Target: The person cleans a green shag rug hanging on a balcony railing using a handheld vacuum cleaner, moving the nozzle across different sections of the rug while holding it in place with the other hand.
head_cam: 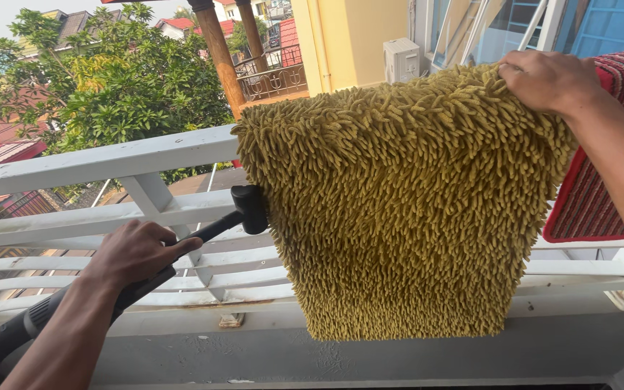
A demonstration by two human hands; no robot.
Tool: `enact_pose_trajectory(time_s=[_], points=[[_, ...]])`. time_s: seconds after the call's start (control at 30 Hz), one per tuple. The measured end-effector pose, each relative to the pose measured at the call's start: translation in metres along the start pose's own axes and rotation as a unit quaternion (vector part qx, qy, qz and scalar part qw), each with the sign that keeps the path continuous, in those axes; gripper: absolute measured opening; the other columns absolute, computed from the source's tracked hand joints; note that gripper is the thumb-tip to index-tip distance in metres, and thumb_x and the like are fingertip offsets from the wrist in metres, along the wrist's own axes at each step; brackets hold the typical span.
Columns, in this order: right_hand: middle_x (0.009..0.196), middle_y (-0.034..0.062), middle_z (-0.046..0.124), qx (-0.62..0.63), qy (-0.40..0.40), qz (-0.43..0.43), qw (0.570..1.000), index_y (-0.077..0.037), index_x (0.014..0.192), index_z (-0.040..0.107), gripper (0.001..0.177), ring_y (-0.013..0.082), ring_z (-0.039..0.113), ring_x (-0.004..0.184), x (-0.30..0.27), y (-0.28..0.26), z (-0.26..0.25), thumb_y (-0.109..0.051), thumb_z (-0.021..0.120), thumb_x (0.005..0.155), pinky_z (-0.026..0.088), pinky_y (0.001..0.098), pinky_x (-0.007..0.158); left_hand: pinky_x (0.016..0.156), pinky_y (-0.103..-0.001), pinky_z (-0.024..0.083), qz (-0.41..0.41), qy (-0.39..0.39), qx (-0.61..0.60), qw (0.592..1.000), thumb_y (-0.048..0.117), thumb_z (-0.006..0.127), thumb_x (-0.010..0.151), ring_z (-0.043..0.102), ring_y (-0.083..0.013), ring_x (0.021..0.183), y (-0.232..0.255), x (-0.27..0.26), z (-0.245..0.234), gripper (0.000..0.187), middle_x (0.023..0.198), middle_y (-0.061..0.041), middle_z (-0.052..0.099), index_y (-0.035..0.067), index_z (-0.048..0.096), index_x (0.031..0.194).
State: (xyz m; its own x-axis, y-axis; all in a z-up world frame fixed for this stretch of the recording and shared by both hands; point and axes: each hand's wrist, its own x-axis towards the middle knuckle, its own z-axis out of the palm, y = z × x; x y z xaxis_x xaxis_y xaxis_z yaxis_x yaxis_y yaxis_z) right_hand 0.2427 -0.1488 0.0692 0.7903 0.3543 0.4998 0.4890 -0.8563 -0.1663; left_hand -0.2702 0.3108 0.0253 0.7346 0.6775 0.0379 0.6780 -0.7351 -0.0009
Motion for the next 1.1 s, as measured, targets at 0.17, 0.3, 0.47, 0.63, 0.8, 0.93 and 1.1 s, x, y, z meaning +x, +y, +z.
enact_pose_trajectory(time_s=[0.17,0.3,0.47,0.63,0.8,0.93,1.1], points=[[0.152,0.0027,0.052,0.024,-0.004,-0.023,0.999,-0.032,0.145,0.055,0.052,0.0360,0.047,0.138,-0.004,-0.006,-0.008,-0.048,0.029,0.103,0.029,0.0629,0.113,0.067,-0.045,0.058,0.035,-0.013,-0.030,0.999,0.075,0.056,0.073,0.074,-0.0257,0.060,0.054,-0.026,-0.032,0.065,0.060,-0.011,0.077,0.019,0.089,0.081],[0.153,0.0042,0.051,0.029,-0.039,-0.008,0.999,-0.028,0.147,0.054,0.054,0.0335,0.047,0.139,-0.007,-0.008,-0.012,-0.045,0.030,0.102,0.029,0.0604,0.115,0.058,-0.045,0.054,0.099,-0.039,-0.028,0.994,0.075,0.056,0.080,0.068,-0.0251,0.052,0.128,-0.025,-0.040,0.072,0.057,-0.012,0.074,0.011,0.089,0.080],[0.153,0.0062,0.049,0.083,-0.082,-0.031,0.993,-0.022,0.147,0.051,0.055,0.0308,0.045,0.141,0.004,-0.002,-0.017,-0.046,0.034,0.101,0.030,0.0511,0.117,0.050,-0.040,0.053,0.210,-0.055,-0.069,0.974,0.072,0.058,0.080,0.063,-0.0186,0.046,0.238,-0.013,-0.037,0.062,0.056,-0.007,0.072,0.017,0.084,0.094],[0.151,0.0123,0.054,0.149,-0.122,-0.063,0.979,-0.012,0.144,0.055,0.053,0.0302,0.049,0.140,0.020,0.011,-0.013,-0.040,0.034,0.104,0.033,0.0429,0.120,0.049,-0.036,0.047,0.294,-0.051,-0.096,0.950,0.072,0.061,0.083,0.053,-0.0137,0.046,0.347,-0.008,-0.035,0.061,0.053,-0.002,0.062,0.015,0.083,0.085],[0.153,0.0134,0.046,0.197,-0.136,-0.090,0.967,-0.005,0.143,0.052,0.055,0.0287,0.042,0.142,0.033,0.020,-0.006,-0.039,0.033,0.104,0.028,0.0421,0.119,0.050,-0.036,0.050,0.339,-0.022,-0.117,0.933,0.074,0.064,0.083,0.054,-0.0139,0.048,0.430,-0.004,-0.036,0.067,0.056,-0.001,0.060,0.009,0.070,0.066],[0.150,0.0130,0.052,0.170,-0.135,-0.103,0.971,-0.007,0.142,0.055,0.054,0.0292,0.048,0.140,0.029,0.014,-0.014,-0.037,0.031,0.104,0.032,0.0428,0.119,0.056,-0.039,0.057,0.363,0.021,-0.114,0.925,0.076,0.066,0.079,0.063,-0.0171,0.054,0.471,-0.002,-0.034,0.067,0.060,-0.004,0.064,0.009,0.068,0.070],[0.147,0.0115,0.056,0.159,-0.130,-0.069,0.976,-0.012,0.141,0.057,0.051,0.0305,0.051,0.136,0.014,0.006,-0.024,-0.038,0.036,0.102,0.035,0.0441,0.116,0.064,-0.042,0.059,0.343,0.029,-0.135,0.929,0.078,0.065,0.078,0.068,-0.0196,0.063,0.483,0.004,-0.029,0.072,0.068,-0.007,0.070,0.007,0.073,0.070]])
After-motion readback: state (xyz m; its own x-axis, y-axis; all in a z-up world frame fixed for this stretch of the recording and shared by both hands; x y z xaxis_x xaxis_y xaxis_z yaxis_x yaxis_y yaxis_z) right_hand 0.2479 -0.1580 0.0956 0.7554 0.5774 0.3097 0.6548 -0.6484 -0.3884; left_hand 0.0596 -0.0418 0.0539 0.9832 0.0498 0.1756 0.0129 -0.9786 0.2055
